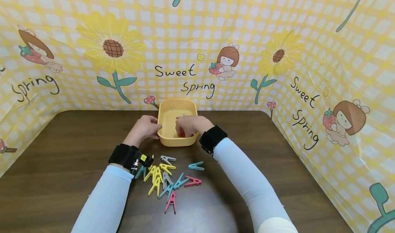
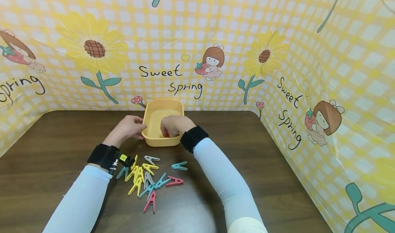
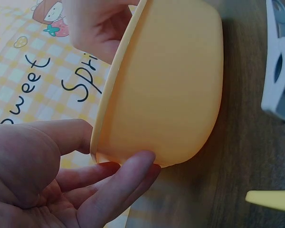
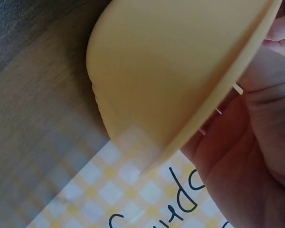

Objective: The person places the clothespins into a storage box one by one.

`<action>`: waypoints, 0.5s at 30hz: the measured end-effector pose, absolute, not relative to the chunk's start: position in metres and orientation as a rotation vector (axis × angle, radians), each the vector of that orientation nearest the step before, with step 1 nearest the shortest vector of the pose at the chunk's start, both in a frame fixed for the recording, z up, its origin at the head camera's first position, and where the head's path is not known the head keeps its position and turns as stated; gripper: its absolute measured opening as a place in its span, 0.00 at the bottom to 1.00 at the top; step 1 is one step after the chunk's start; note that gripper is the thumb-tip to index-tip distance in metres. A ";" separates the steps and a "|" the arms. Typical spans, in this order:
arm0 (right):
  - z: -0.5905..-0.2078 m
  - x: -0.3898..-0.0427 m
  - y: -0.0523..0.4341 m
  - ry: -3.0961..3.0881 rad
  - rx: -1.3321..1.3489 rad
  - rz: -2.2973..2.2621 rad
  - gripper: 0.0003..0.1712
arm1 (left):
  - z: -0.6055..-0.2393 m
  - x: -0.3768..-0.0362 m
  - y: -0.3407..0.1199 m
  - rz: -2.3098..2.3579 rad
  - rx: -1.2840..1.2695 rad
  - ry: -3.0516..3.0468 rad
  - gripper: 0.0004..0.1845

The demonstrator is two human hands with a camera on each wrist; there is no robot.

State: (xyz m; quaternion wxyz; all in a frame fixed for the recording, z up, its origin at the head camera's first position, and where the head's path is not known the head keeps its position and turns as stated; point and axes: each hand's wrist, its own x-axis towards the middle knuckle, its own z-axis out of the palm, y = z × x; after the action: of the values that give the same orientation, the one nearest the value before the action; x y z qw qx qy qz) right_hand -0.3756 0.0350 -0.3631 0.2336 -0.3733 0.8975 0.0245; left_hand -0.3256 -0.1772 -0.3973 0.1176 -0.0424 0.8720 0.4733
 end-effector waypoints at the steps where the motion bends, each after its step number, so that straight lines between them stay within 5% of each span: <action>1: -0.364 -0.376 0.034 2.467 -1.024 0.070 0.21 | -0.397 -0.325 -0.177 1.391 -0.127 2.547 0.30; 11: -0.340 -0.380 0.054 2.608 -1.039 -0.331 0.13 | -0.395 -0.324 -0.178 1.388 -0.150 2.538 0.30; 15: -0.322 -0.381 0.077 2.858 -0.811 -0.752 0.19 | -0.395 -0.324 -0.177 1.404 -0.153 2.524 0.30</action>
State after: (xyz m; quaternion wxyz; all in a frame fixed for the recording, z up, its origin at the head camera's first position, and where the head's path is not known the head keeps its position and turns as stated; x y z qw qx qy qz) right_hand -0.3806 0.0773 -0.3223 0.0386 -0.2645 0.9319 -0.2453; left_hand -0.3239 -0.1771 -0.3951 0.1244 -0.0525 0.8659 0.4817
